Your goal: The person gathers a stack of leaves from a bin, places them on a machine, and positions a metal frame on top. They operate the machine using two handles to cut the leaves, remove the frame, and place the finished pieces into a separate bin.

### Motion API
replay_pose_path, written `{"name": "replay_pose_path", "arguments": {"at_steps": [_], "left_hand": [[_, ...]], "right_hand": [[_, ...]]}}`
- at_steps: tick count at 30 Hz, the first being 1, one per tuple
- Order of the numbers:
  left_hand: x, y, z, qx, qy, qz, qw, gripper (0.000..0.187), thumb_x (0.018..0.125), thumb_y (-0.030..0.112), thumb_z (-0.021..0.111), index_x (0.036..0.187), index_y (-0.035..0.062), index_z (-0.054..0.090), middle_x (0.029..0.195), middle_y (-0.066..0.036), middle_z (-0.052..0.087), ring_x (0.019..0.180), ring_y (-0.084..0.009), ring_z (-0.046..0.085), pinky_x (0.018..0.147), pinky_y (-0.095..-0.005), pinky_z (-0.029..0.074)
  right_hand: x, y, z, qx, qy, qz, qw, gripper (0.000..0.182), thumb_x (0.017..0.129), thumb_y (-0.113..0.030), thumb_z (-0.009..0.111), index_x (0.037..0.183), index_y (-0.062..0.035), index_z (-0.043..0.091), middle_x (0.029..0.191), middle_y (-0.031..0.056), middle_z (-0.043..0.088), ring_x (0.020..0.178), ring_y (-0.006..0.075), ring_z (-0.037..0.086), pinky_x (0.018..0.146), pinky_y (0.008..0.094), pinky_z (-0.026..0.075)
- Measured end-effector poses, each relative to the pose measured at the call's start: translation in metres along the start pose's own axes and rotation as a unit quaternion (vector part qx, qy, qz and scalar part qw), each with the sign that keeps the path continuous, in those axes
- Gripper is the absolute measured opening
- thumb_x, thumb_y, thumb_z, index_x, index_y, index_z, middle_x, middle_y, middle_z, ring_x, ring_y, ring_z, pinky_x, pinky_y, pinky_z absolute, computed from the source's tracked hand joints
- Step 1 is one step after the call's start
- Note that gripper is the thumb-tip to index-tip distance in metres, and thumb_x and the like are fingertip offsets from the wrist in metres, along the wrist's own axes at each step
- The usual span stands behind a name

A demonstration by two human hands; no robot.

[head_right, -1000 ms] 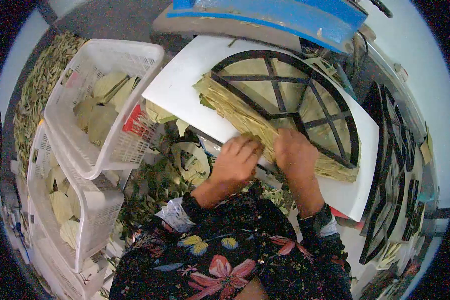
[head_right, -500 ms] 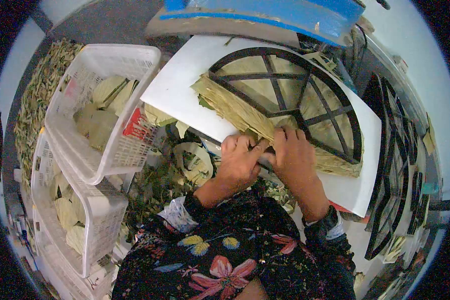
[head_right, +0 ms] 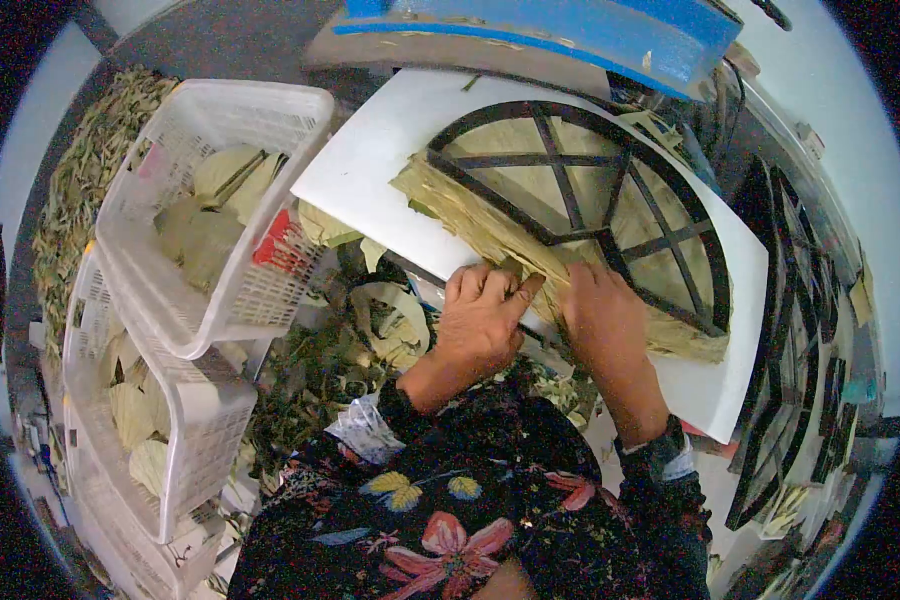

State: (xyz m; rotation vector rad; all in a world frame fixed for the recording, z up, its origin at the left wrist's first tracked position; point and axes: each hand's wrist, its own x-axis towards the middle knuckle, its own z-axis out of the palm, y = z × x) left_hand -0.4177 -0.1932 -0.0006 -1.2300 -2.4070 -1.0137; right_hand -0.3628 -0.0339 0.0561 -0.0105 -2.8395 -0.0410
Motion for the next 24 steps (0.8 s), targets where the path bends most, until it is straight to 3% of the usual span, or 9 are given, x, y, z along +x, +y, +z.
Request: {"name": "replay_pose_path", "arguments": {"at_steps": [8,12,19,24], "left_hand": [[-0.002,-0.004,0.002,0.002,0.023,0.028,0.999,0.059,0.059,0.008,0.063,0.117,0.0054,0.056,0.104,-0.012,0.050,0.100,-0.0325,0.046,0.088,-0.0452,0.035],[-0.002,-0.005,-0.005,-0.028,0.059,0.016,0.998,0.060,0.058,0.005,0.063,0.117,0.0005,0.053,0.110,-0.015,0.049,0.105,-0.0349,0.046,0.091,-0.0456,0.036],[0.003,-0.011,-0.004,0.013,0.059,0.022,0.998,0.056,0.060,0.006,0.062,0.115,0.0002,0.053,0.117,-0.015,0.049,0.113,-0.0333,0.046,0.095,-0.0452,0.036],[0.004,-0.011,-0.006,0.028,0.054,0.037,0.997,0.052,0.063,0.008,0.064,0.113,0.0007,0.055,0.114,-0.014,0.052,0.112,-0.0311,0.047,0.093,-0.0448,0.038]], "right_hand": [[-0.007,0.005,-0.002,0.020,-0.033,-0.001,0.999,0.031,0.076,-0.023,0.064,0.099,-0.0042,0.056,0.089,0.0122,0.062,0.081,0.0295,0.060,0.069,0.0384,0.051],[-0.003,0.007,-0.015,0.078,-0.041,-0.011,0.996,0.037,0.078,-0.031,0.063,0.102,-0.0042,0.057,0.091,0.0120,0.062,0.082,0.0316,0.059,0.070,0.0405,0.050],[0.006,0.020,-0.022,0.154,-0.076,0.013,0.985,0.032,0.084,-0.034,0.058,0.100,-0.0051,0.059,0.091,0.0134,0.061,0.083,0.0336,0.058,0.070,0.0422,0.048],[0.008,0.020,-0.016,0.139,-0.058,0.041,0.988,0.025,0.088,-0.029,0.055,0.096,-0.0058,0.060,0.080,0.0135,0.061,0.076,0.0333,0.060,0.065,0.0424,0.048]]}}
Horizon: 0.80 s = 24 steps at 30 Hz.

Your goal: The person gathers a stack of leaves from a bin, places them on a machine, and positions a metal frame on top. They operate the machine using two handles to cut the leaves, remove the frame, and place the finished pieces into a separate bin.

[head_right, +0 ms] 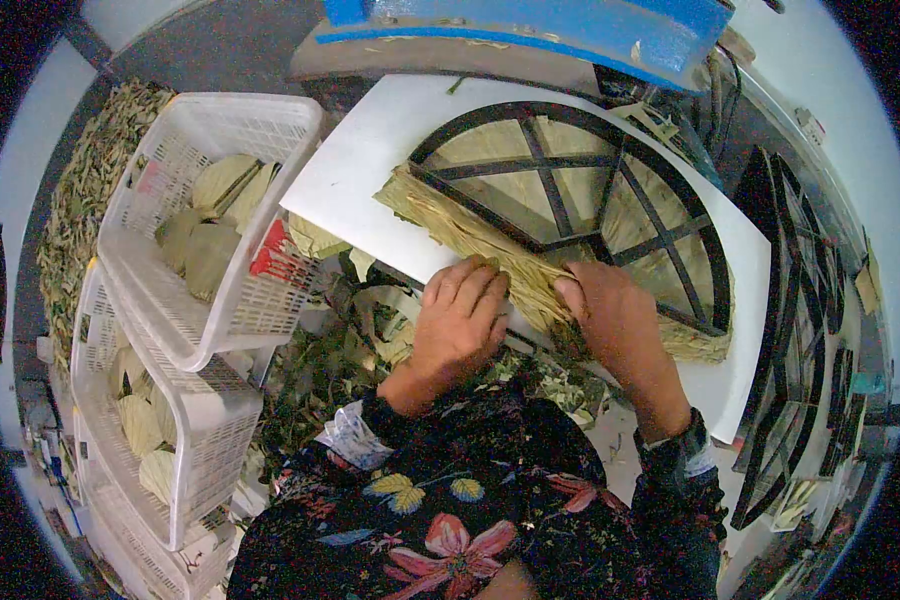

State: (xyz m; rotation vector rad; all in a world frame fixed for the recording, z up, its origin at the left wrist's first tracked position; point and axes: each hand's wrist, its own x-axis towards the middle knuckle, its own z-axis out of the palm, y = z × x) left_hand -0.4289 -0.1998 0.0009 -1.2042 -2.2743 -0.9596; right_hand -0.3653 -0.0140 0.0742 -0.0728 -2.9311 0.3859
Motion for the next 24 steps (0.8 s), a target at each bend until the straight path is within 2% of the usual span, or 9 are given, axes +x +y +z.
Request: {"name": "replay_pose_path", "arguments": {"at_steps": [3,6,11,14,19,21,24], "left_hand": [[0.001,0.005,0.004,-0.015,0.013,0.007,1.000,0.049,0.064,0.010,0.065,0.111,0.0010,0.056,0.111,-0.013,0.053,0.110,-0.0307,0.048,0.092,-0.0441,0.039],[-0.002,0.002,0.007,-0.013,0.016,0.019,1.000,0.046,0.066,0.014,0.067,0.110,0.0012,0.057,0.109,-0.013,0.054,0.109,-0.0304,0.049,0.091,-0.0436,0.040],[-0.003,0.002,0.009,-0.006,0.015,0.023,1.000,0.045,0.069,0.019,0.069,0.108,0.0011,0.057,0.110,-0.013,0.054,0.110,-0.0299,0.048,0.092,-0.0436,0.040],[-0.001,0.008,0.005,-0.013,-0.012,0.015,1.000,0.048,0.070,0.022,0.070,0.111,0.0013,0.057,0.111,-0.012,0.052,0.108,-0.0296,0.048,0.088,-0.0424,0.040],[0.003,0.014,0.005,-0.008,-0.009,-0.019,1.000,0.055,0.070,0.022,0.071,0.121,0.0081,0.054,0.107,-0.014,0.050,0.098,-0.0323,0.047,0.080,-0.0415,0.039],[0.004,0.015,0.009,-0.013,-0.005,-0.031,0.999,0.056,0.070,0.021,0.071,0.122,0.0094,0.054,0.107,-0.014,0.049,0.098,-0.0327,0.046,0.081,-0.0423,0.038],[0.004,0.016,0.009,-0.019,-0.013,-0.048,0.999,0.057,0.070,0.021,0.071,0.123,0.0107,0.053,0.107,-0.014,0.048,0.099,-0.0330,0.045,0.083,-0.0433,0.038]], "right_hand": [[0.002,0.002,0.005,-0.027,0.030,0.007,0.999,0.021,0.088,-0.027,0.055,0.092,-0.0065,0.058,0.077,0.0126,0.061,0.072,0.0326,0.061,0.059,0.0412,0.049],[0.003,-0.001,0.004,-0.069,0.014,0.000,0.997,0.019,0.089,-0.026,0.055,0.089,-0.0067,0.055,0.076,0.0120,0.061,0.069,0.0321,0.061,0.056,0.0402,0.049],[0.000,0.001,0.011,-0.087,0.027,0.005,0.996,0.018,0.090,-0.026,0.053,0.087,-0.0082,0.054,0.075,0.0119,0.061,0.068,0.0324,0.061,0.055,0.0415,0.048],[0.000,0.007,0.013,-0.073,0.035,0.012,0.997,0.017,0.090,-0.026,0.053,0.087,-0.0095,0.054,0.074,0.0120,0.060,0.067,0.0325,0.061,0.055,0.0420,0.048],[0.001,0.006,0.010,-0.054,0.037,-0.011,0.998,0.019,0.089,-0.028,0.054,0.087,-0.0095,0.053,0.074,0.0111,0.060,0.067,0.0312,0.061,0.055,0.0417,0.049],[-0.001,-0.008,0.004,-0.131,-0.001,-0.035,0.991,0.020,0.086,-0.028,0.056,0.087,-0.0083,0.053,0.076,0.0097,0.059,0.068,0.0295,0.061,0.055,0.0404,0.049],[-0.005,-0.015,0.007,-0.142,0.026,-0.046,0.988,0.020,0.084,-0.027,0.058,0.087,-0.0075,0.053,0.077,0.0090,0.058,0.070,0.0282,0.061,0.056,0.0389,0.050]]}}
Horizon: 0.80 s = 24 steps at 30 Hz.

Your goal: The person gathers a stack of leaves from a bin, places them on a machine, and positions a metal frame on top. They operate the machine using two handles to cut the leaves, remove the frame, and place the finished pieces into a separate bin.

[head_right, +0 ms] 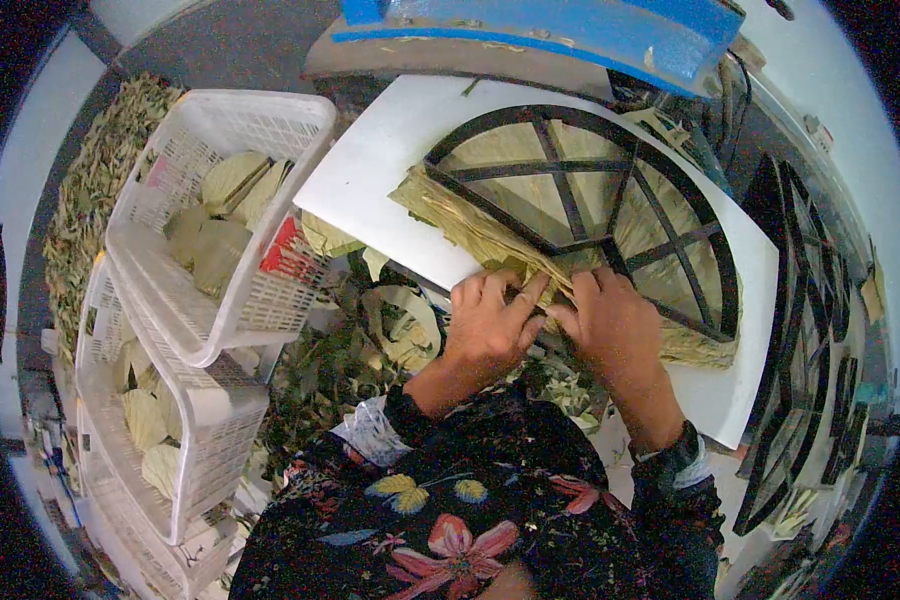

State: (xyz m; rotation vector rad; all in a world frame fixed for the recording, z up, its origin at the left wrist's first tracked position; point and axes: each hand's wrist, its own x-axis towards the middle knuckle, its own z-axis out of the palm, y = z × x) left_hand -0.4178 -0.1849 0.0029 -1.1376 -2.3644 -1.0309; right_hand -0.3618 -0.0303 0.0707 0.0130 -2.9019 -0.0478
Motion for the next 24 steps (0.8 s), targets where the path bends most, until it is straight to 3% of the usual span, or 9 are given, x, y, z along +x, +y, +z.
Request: {"name": "replay_pose_path", "arguments": {"at_steps": [7,15,19,22,24], "left_hand": [[0.003,-0.003,0.001,0.028,-0.013,0.006,1.000,0.059,0.069,0.027,0.071,0.122,0.0089,0.052,0.108,-0.011,0.049,0.101,-0.0310,0.045,0.085,-0.0429,0.037],[0.005,-0.008,0.006,0.050,-0.006,0.017,0.999,0.052,0.067,0.031,0.071,0.112,0.0088,0.058,0.102,-0.008,0.051,0.099,-0.0290,0.046,0.082,-0.0414,0.037],[0.006,-0.008,0.002,0.041,-0.024,0.008,0.999,0.045,0.068,0.026,0.071,0.107,0.0064,0.059,0.100,-0.009,0.052,0.095,-0.0295,0.049,0.079,-0.0405,0.039],[0.005,-0.013,-0.001,-0.011,0.022,0.061,0.998,0.044,0.067,0.021,0.071,0.105,0.0038,0.058,0.100,-0.011,0.053,0.092,-0.0298,0.051,0.076,-0.0413,0.040],[0.011,-0.006,-0.008,-0.027,0.037,0.084,0.995,0.046,0.065,0.018,0.072,0.106,0.0021,0.058,0.104,-0.012,0.054,0.094,-0.0306,0.053,0.078,-0.0430,0.042]], "right_hand": [[-0.001,0.010,0.016,0.008,0.027,0.010,1.000,0.018,0.083,-0.025,0.058,0.083,-0.0085,0.051,0.073,0.0083,0.057,0.067,0.0267,0.061,0.053,0.0367,0.050],[-0.010,0.021,0.021,-0.047,0.066,-0.044,0.996,0.016,0.081,-0.024,0.060,0.080,-0.0106,0.052,0.069,0.0058,0.056,0.060,0.0242,0.060,0.049,0.0343,0.049],[-0.012,0.011,0.005,-0.053,0.005,-0.027,0.998,0.017,0.080,-0.024,0.062,0.082,-0.0094,0.054,0.073,0.0069,0.057,0.066,0.0247,0.061,0.053,0.0349,0.051],[-0.009,0.013,-0.013,0.060,-0.007,-0.023,0.998,0.021,0.079,-0.024,0.063,0.090,-0.0070,0.057,0.082,0.0100,0.058,0.074,0.0277,0.061,0.060,0.0384,0.051],[-0.014,0.029,-0.019,0.214,0.005,0.027,0.976,0.034,0.079,-0.026,0.063,0.104,-0.0039,0.056,0.095,0.0158,0.057,0.089,0.0335,0.057,0.073,0.0435,0.048]]}}
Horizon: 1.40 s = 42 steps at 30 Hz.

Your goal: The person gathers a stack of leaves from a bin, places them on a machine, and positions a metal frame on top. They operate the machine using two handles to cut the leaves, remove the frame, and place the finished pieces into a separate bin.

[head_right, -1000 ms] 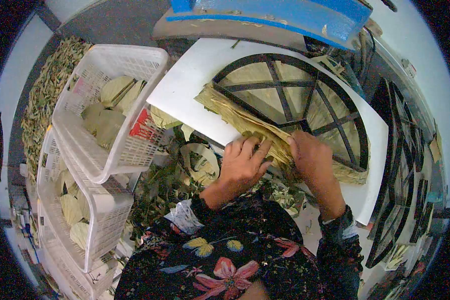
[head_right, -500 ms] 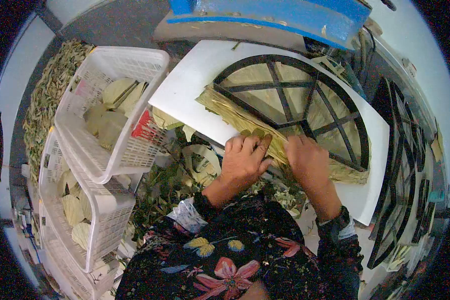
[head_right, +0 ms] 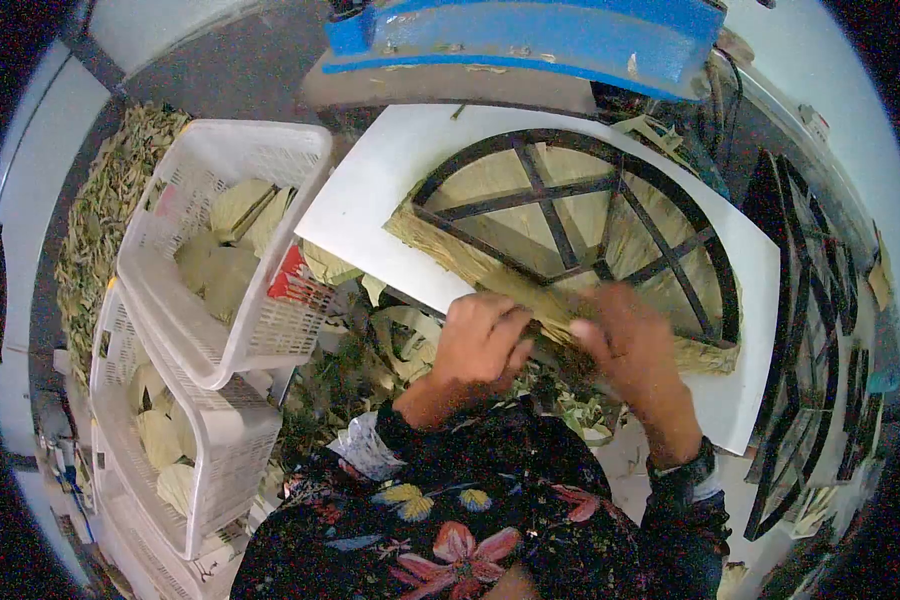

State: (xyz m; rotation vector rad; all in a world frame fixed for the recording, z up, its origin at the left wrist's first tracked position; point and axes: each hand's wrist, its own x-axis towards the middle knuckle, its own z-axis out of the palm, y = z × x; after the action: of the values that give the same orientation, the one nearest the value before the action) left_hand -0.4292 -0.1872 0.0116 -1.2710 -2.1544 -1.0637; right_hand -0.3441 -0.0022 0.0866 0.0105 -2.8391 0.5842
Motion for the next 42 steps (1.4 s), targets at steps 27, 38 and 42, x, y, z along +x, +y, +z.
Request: {"name": "replay_pose_path", "arguments": {"at_steps": [27,38,42], "left_hand": [[0.012,0.025,0.046,-0.057,-0.094,0.112,0.988,0.065,0.065,0.044,0.072,0.113,0.0056,0.052,0.095,-0.011,0.054,0.091,-0.0280,0.051,0.085,-0.0425,0.039],[0.019,0.031,0.036,0.027,-0.212,0.096,0.972,0.066,0.067,0.044,0.073,0.112,0.0011,0.051,0.104,-0.013,0.055,0.099,-0.0306,0.052,0.088,-0.0457,0.038],[0.023,0.033,0.037,0.035,-0.231,0.105,0.967,0.066,0.068,0.044,0.073,0.111,-0.0007,0.049,0.103,-0.015,0.054,0.098,-0.0320,0.052,0.086,-0.0471,0.039]], "right_hand": [[0.019,0.064,0.014,-0.167,0.038,-0.102,0.980,0.015,0.081,-0.020,0.057,0.082,-0.0052,0.054,0.076,0.0129,0.057,0.079,0.0321,0.054,0.081,0.0421,0.039],[0.014,0.069,0.022,-0.149,0.077,-0.110,0.980,0.012,0.070,-0.020,0.059,0.069,-0.0101,0.053,0.064,0.0041,0.056,0.073,0.0231,0.057,0.075,0.0380,0.039],[0.012,0.071,0.022,-0.157,0.097,-0.118,0.976,0.009,0.066,-0.017,0.059,0.067,-0.0096,0.054,0.060,0.0023,0.055,0.071,0.0213,0.057,0.075,0.0372,0.039]]}}
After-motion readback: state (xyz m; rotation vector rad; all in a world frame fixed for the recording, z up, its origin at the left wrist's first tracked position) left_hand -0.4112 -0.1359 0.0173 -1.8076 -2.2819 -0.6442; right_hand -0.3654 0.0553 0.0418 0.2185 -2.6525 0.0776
